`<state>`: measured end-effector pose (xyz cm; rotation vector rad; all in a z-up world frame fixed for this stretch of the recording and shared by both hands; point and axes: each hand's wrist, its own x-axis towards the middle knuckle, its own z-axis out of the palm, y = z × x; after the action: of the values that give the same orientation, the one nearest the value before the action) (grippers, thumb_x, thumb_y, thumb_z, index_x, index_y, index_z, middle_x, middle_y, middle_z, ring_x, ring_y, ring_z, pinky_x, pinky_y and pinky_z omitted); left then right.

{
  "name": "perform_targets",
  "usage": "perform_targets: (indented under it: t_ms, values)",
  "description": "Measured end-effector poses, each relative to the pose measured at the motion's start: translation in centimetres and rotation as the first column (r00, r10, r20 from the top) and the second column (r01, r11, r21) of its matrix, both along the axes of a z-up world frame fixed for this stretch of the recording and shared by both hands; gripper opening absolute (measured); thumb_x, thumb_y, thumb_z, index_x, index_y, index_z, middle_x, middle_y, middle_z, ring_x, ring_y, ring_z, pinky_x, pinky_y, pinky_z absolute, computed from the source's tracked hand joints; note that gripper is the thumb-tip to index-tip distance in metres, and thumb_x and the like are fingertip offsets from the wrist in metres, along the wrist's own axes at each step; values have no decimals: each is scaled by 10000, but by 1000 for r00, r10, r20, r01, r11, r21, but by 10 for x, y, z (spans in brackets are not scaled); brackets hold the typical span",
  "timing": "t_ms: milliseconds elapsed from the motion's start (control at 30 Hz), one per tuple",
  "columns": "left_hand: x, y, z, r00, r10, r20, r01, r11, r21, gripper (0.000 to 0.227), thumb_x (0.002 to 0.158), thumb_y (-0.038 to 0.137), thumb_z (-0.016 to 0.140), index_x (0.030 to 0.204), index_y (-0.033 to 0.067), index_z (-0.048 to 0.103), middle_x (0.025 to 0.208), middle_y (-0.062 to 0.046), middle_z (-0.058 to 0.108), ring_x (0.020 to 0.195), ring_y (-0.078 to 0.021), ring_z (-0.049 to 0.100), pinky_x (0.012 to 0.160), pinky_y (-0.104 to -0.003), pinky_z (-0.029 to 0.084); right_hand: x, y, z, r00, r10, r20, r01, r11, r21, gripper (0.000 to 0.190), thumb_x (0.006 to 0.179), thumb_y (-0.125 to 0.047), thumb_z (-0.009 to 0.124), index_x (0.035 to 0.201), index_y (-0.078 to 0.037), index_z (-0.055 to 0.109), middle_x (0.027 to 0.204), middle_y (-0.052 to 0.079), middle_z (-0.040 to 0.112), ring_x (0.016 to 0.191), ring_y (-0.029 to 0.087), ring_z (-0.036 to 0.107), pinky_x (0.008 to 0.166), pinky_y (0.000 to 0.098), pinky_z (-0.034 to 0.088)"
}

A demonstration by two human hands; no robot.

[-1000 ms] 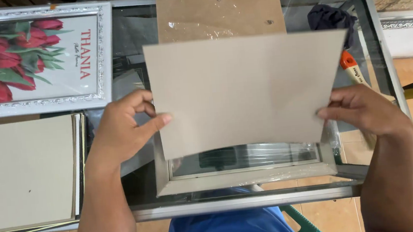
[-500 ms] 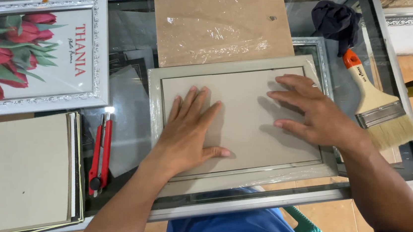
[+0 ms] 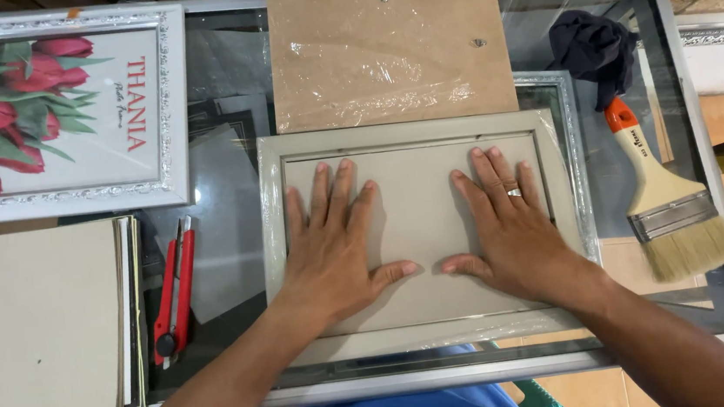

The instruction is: Framing a picture by cleaning the glass, inserting the artwork and backing, and securing it.

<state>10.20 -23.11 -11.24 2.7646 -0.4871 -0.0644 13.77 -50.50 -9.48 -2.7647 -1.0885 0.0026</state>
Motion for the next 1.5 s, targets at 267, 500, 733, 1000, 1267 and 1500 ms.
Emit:
perform_targets:
  t_ms: [267, 500, 733, 1000, 1267, 1500]
  values:
    - [-3, -1, -3, 989, 5, 148, -19, 995, 96, 1079, 908, 817, 489, 1608, 40, 226, 1666, -312, 84, 1525, -534, -26, 1127, -738, -38, 1, 1, -10, 996, -65, 57, 72, 988, -136, 1073, 863, -816, 498, 1624, -103, 241, 1664, 345, 80, 1541, 530, -11, 1142, 710, 35]
    - [-5, -2, -1, 987, 9, 161, -22, 997, 74, 1034, 917, 808, 464, 1612, 69, 262, 1672, -306, 79, 1519, -545, -13, 1122, -744, -23, 76, 35, 69, 980, -153, -130, 149, 988, -42, 493, 958, -453, 601, 1263, -74, 684, 1301, 140, 664, 1188, 339, 592, 1105, 507, 347]
    - [-5, -1, 6, 995, -16, 100, 13, 1000, 28, 1039, 926, 769, 490, 1591, 7, 255, 1641, -369, 80, 1504, -574, -58, 1095, -761, -52, 234, 100, 33, 995, -103, 5, 100, 976, 192, 422, 954, -143, 641, 1341, 26, 649, 1297, 251, 625, 1130, 426, 596, 983, 504, 464]
    - [-4, 0, 4, 993, -4, 117, 1, 1000, 25, 1074, 898, 786, 529, 1593, 19, 240, 1656, -332, 68, 1518, -541, -57, 1112, -741, -59, 307, 151, 22, 906, -388, -169, 402, 913, 63, 483, 1087, -306, 513, 1490, -41, 530, 1440, 292, 516, 1248, 510, 530, 1065, 587, 441]
    - [-2, 1, 0, 997, -25, 79, 23, 1000, 16, 1052, 923, 790, 476, 1584, 8, 235, 1639, -351, 73, 1497, -569, -58, 1076, -777, -56, 313, 126, 14, 984, -126, -122, 175, 752, 635, 57, 1012, -28, 663, 960, -44, 644, 799, 23, 619, 662, 124, 512, 616, 297, 471]
    - [-2, 7, 16, 1000, 17, -10, -19, 984, -177, 1076, 876, 675, 678, 1616, 53, 207, 1640, -328, 133, 1525, -516, 5, 1137, -715, -34, 174, 87, 93, 912, 211, 351, -346, 855, 386, 135, 1055, 42, 731, 1000, 6, 613, 715, 61, 587, 564, 201, 512, 522, 335, 392]
